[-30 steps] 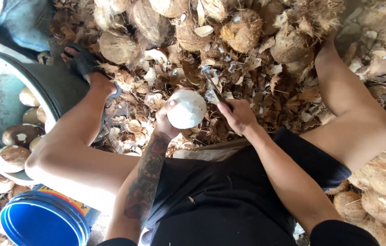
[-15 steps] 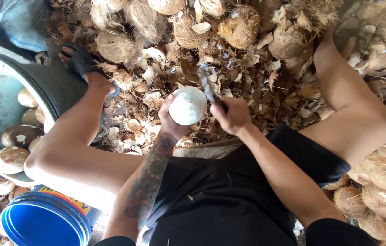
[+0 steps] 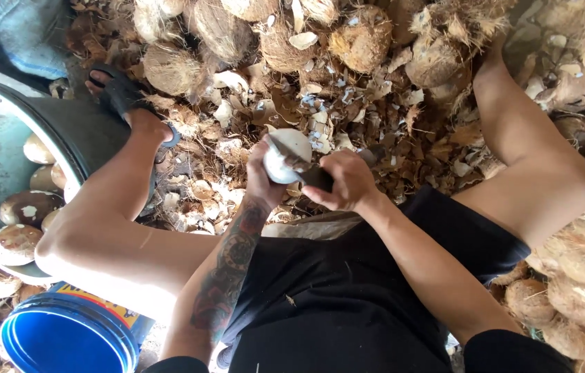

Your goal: The person sits on the ground and uses a machete to peel the husk off a coconut. After finishing one, they place it in a nearby bucket and pick up another coconut to continue the process.

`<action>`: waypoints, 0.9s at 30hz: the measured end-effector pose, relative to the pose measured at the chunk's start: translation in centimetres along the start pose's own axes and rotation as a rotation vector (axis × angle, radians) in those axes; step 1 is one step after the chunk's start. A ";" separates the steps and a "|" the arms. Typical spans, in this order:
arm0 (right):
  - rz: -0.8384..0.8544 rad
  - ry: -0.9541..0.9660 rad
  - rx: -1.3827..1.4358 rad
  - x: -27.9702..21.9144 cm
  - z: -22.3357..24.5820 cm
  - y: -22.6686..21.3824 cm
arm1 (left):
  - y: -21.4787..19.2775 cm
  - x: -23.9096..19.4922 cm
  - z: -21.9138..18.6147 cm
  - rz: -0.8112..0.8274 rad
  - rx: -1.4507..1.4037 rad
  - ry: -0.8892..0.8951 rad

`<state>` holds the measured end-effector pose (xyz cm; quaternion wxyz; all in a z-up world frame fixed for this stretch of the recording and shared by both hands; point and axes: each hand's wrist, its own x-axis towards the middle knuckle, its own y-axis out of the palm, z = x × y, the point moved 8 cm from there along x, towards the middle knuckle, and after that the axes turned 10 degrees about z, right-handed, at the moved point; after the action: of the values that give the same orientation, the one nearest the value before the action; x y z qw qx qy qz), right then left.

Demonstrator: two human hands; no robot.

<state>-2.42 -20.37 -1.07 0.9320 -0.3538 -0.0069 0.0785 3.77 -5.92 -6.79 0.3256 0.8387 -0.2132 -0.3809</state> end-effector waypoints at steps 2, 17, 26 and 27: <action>0.083 0.089 0.086 0.7 1.1 -0.8 | -1.4 -0.1 0.8 -0.009 0.032 -0.040; 0.333 0.574 -0.083 1.7 -7.7 1.6 | 8.7 -4.1 -6.0 0.579 1.226 -0.062; 0.357 0.395 -0.435 1.4 -10.7 5.9 | 5.7 -2.2 -0.7 0.550 1.682 -0.410; 0.356 0.378 -0.434 1.5 -12.0 6.9 | 5.2 -1.6 -0.3 0.539 1.671 -0.428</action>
<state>-1.12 -23.00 -14.65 0.7914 -0.5480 0.2114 0.1696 2.42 -8.45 -2.11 -0.3581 0.6349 -0.6655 -0.1606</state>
